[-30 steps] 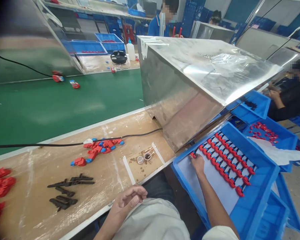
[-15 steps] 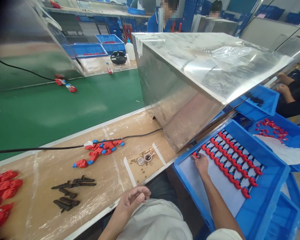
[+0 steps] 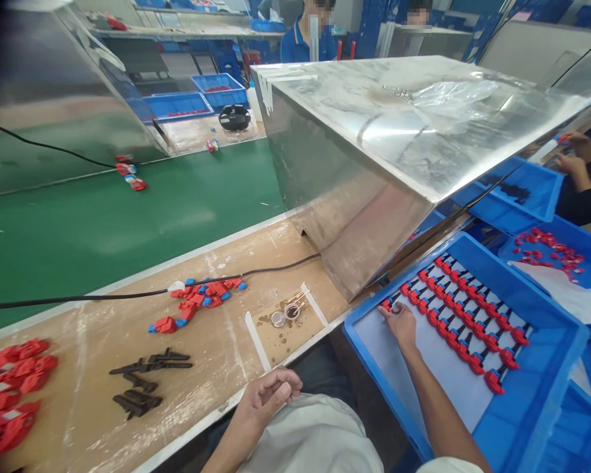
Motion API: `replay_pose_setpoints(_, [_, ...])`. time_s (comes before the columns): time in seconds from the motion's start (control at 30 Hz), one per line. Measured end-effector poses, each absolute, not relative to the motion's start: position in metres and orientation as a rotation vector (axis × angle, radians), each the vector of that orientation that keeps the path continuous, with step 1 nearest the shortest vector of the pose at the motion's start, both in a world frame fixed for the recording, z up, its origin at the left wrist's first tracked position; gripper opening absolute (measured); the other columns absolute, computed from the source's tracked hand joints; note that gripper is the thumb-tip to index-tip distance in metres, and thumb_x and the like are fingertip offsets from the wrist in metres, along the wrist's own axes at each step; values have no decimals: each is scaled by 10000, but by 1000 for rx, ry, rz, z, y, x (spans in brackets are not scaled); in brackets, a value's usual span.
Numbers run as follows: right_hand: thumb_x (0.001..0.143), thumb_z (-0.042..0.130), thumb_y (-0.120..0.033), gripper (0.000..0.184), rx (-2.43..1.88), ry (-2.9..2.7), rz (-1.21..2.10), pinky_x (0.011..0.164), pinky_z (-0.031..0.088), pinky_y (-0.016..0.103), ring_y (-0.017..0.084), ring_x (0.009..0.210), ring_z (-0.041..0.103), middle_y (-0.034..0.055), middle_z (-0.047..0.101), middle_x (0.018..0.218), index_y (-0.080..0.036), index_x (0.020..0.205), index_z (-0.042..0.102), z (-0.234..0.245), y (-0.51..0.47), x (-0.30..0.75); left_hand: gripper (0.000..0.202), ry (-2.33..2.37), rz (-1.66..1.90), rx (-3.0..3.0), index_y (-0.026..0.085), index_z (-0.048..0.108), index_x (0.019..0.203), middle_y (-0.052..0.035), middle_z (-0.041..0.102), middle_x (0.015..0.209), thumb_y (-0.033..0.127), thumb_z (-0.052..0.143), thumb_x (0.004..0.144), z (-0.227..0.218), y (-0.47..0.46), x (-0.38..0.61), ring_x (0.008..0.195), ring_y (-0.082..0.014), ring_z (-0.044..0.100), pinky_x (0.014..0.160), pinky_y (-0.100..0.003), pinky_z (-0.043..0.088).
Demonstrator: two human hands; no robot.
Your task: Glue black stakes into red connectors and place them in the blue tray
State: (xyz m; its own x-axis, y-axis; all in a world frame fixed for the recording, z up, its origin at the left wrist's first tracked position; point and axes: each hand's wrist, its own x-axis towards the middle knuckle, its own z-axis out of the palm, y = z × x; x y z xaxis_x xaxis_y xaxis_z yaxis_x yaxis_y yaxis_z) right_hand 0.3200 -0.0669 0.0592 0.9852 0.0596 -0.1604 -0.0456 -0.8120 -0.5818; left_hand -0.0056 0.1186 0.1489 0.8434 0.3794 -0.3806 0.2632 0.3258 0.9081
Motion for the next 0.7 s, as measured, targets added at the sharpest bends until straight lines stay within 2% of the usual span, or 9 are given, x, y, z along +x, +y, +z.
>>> replay_pose_setpoints(0.07, [737,685,-710,642,-2474,-4,188,713,507,383,268,734,674,108,710,824,-125,1001,688,71,-71,317,514,581,47,1273,171,736,937,-100,711,921,668,634,855,152,121,-7,864,-231,649,810,-320,508])
replay_pose_setpoints(0.17, [735,620,-715,696,-2395,-38,137,672,504,393,273,695,651,137,699,832,-98,1052,685,96,-76,304,513,517,-8,1323,180,725,965,-91,688,943,671,612,869,156,123,-9,911,-239,637,853,-329,495])
replay_pose_setpoints(0.27, [781,586,-663,603,-2276,-186,118,674,501,364,243,705,620,116,690,825,-126,1029,702,122,-75,267,502,458,-68,1365,193,728,988,-80,663,957,667,601,882,159,122,-12,913,-230,618,857,-321,480])
replay_pose_setpoints(0.33, [835,587,-602,477,-2174,-348,159,675,493,324,205,680,591,65,671,776,-168,979,724,135,-67,229,532,428,-121,1377,196,736,1011,-82,663,961,691,611,862,160,123,-16,908,-231,615,845,-319,478])
replay_pose_setpoints(0.4, [902,578,-529,364,-2060,-525,251,603,459,273,164,602,546,15,632,685,-202,894,737,143,-51,188,563,414,-169,1386,195,747,1025,-91,676,963,712,631,835,163,130,-22,915,-242,625,833,-323,484])
replay_pose_setpoints(0.47, [947,561,-442,331,-1947,-704,346,539,413,242,132,537,503,-10,595,618,-213,770,722,146,-30,153,557,438,-179,1403,193,755,1035,-105,697,985,698,659,822,169,145,-29,936,-256,639,842,-331,495])
replay_pose_setpoints(0.6, [963,554,-364,296,-1694,-1080,485,522,380,231,111,491,481,-31,549,559,-200,802,742,148,7,111,479,610,33,1412,193,762,1034,-119,736,1020,622,708,829,188,173,-46,977,-270,670,891,-354,516])
replay_pose_setpoints(0.7, [986,555,-326,285,-1472,-1352,556,508,370,227,108,476,467,-30,538,555,-195,821,747,149,20,99,531,709,292,1362,178,763,968,-107,755,941,676,719,790,201,173,-64,883,-246,690,870,-371,533])
